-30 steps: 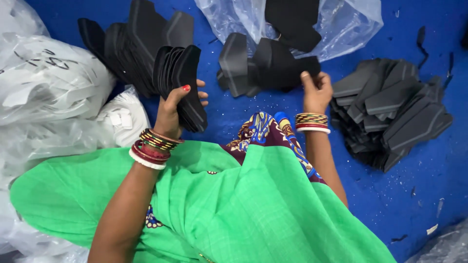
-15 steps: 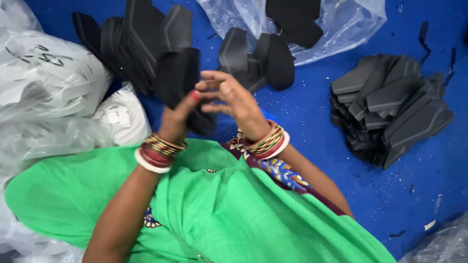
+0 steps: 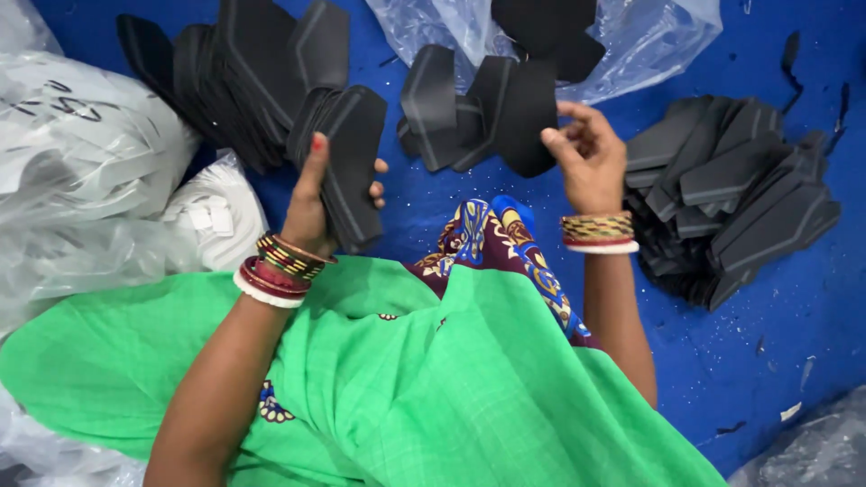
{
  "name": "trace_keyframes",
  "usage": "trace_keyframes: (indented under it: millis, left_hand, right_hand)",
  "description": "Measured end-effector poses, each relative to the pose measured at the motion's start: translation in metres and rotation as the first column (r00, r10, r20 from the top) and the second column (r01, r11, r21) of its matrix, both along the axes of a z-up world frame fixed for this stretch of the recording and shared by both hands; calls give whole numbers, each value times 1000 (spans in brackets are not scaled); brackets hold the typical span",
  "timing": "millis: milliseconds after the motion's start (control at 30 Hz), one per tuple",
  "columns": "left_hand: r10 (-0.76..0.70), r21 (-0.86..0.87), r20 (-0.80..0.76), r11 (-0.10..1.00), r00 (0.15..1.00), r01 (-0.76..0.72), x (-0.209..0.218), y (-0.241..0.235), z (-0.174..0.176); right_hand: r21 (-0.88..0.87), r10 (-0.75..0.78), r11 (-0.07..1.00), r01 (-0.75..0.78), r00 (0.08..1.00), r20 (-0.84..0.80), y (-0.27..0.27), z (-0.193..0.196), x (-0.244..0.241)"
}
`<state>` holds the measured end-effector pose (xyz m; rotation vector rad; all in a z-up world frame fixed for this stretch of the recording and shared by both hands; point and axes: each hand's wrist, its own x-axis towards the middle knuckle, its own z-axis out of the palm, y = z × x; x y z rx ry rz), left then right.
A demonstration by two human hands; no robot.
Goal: The person sorts and organizes black shoe components on a blue floor.
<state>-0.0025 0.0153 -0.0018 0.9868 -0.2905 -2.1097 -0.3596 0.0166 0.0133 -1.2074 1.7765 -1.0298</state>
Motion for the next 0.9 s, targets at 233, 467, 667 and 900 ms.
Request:
trace_keyframes:
  millis: [233, 467, 667, 900]
  left_hand:
    - [4, 33, -144, 999, 990, 0, -8, -4, 21]
    - [-71, -59, -269, 997, 960, 57, 2, 18, -3]
    - [-138, -6, -8, 990, 990, 138, 6, 1, -14]
    - [-84, -85, -48, 993, 995, 80, 4, -6, 7]
  right_hand:
    - [-450, 348, 816, -364, 930, -119, -1, 76, 119]
    - [-262, 412, 684, -681, 657, -631, 2, 74, 171]
    - [-240, 530, 783, -574, 817, -226, 6, 62, 145]
    - [-154, 39, 983, -100, 934, -356, -34, -25, 49]
